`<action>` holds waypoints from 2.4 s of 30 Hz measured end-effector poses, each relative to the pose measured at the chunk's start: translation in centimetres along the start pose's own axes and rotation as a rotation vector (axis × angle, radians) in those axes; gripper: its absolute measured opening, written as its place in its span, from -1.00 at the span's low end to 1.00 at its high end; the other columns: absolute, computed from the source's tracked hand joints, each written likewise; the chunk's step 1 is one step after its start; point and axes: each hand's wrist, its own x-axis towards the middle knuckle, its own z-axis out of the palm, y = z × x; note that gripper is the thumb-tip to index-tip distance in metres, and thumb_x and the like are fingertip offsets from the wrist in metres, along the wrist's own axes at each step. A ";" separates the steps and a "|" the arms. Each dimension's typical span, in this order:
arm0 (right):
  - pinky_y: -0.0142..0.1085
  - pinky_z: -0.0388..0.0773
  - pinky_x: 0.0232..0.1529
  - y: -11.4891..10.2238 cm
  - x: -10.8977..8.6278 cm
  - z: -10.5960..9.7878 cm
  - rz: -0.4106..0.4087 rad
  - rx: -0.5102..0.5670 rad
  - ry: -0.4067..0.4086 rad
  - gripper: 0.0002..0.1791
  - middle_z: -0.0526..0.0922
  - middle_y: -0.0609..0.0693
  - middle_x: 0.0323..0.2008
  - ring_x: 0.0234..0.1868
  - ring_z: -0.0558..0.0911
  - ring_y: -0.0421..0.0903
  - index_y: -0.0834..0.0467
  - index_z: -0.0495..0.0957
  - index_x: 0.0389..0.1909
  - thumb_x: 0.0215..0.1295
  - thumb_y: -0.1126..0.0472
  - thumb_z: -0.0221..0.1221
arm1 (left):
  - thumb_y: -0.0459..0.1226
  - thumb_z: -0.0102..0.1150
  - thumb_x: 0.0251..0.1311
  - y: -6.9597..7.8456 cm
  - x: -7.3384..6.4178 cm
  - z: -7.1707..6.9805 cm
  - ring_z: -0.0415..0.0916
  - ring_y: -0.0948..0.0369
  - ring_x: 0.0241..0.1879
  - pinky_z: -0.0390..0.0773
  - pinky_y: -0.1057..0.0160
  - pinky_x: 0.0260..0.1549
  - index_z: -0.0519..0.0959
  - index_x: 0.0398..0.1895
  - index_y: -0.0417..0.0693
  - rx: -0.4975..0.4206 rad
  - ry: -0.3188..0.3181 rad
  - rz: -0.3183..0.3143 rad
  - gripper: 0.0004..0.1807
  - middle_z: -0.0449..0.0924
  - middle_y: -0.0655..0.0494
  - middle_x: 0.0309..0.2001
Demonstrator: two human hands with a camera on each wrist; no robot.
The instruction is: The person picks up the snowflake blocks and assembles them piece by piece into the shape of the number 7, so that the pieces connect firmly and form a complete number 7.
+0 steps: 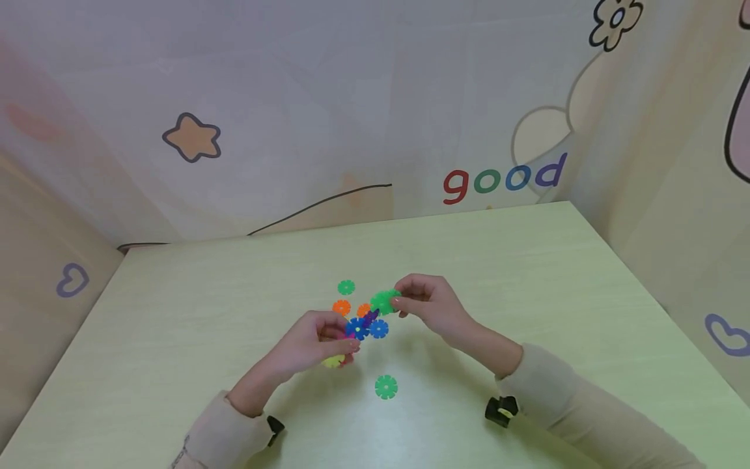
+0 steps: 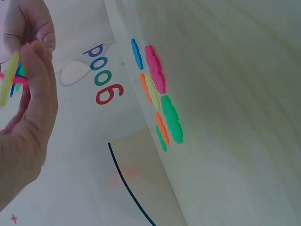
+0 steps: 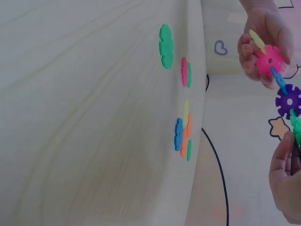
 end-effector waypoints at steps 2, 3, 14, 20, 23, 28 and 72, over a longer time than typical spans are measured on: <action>-0.32 0.58 -0.31 0.1 0.2 0.2 0.001 -0.004 -0.010 -0.86 0.62 0.08 -0.41 -0.42 0.59 0.06 0.41 0.50 -0.25 0.17 0.45 0.13 | -0.26 0.25 0.08 0.0 0.1 0.2 0.60 0.09 -0.43 0.57 0.29 -0.38 0.52 -0.26 -0.34 0.020 -0.029 0.011 -0.71 0.61 -0.18 -0.40; -0.32 0.59 -0.31 0.1 0.3 0.2 0.003 -0.005 -0.015 -0.86 0.62 0.08 -0.40 -0.42 0.60 0.03 0.42 0.50 -0.24 0.18 0.44 0.13 | -0.25 0.26 0.07 0.1 0.2 0.3 0.60 0.11 -0.44 0.56 0.31 -0.40 0.52 -0.20 -0.34 0.024 -0.042 0.012 -0.68 0.60 -0.14 -0.42; -0.25 0.59 -0.24 -0.2 0.7 0.8 0.058 -0.023 -0.044 -0.80 0.65 0.10 -0.41 -0.44 0.62 -0.05 0.39 0.54 -0.21 0.16 0.37 0.18 | -0.35 0.25 0.06 0.3 0.4 0.8 0.61 0.02 -0.45 0.56 0.27 -0.44 -0.09 0.39 0.35 -0.039 -0.144 0.076 -0.06 0.60 -0.09 -0.34; -0.21 0.59 -0.21 -0.2 0.8 1.0 0.076 0.018 -0.043 -0.79 0.66 0.13 -0.40 -0.44 0.65 -0.05 0.43 0.52 -0.20 0.16 0.40 0.17 | -0.32 0.14 0.18 0.2 0.4 1.0 0.56 0.07 -0.55 0.51 0.33 -0.62 -0.04 0.36 0.37 -0.060 -0.107 0.078 -0.20 0.62 -0.14 -0.38; -0.19 0.58 -0.20 -0.3 0.7 1.1 0.080 0.037 -0.051 -0.79 0.65 0.15 -0.39 -0.42 0.66 -0.01 0.44 0.51 -0.20 0.17 0.41 0.16 | -0.30 0.07 0.24 0.1 0.4 1.1 0.56 0.07 -0.55 0.56 0.28 -0.62 -0.03 0.35 0.34 -0.086 -0.088 0.075 -0.28 0.62 -0.14 -0.41; -0.15 0.59 -0.22 -0.5 0.6 0.8 0.058 0.047 -0.057 -0.82 0.65 0.13 -0.39 -0.40 0.65 0.08 0.43 0.52 -0.22 0.17 0.41 0.15 | -0.29 0.06 0.24 -0.1 0.4 1.0 0.58 0.06 -0.55 0.60 0.18 -0.56 -0.01 0.34 0.27 -0.107 -0.058 0.095 -0.31 0.61 -0.14 -0.47; -0.33 0.60 -0.45 0.3 -1.3 0.8 -0.286 -0.158 0.074 -0.96 0.65 0.16 -0.51 -0.53 0.64 -0.05 0.34 0.62 -0.44 0.05 0.43 0.25 | -0.36 0.04 0.24 0.2 0.2 1.8 0.63 0.05 -0.49 0.60 0.06 -0.44 -0.08 0.42 -0.02 -0.232 -0.036 0.161 -0.26 0.60 -0.23 -0.47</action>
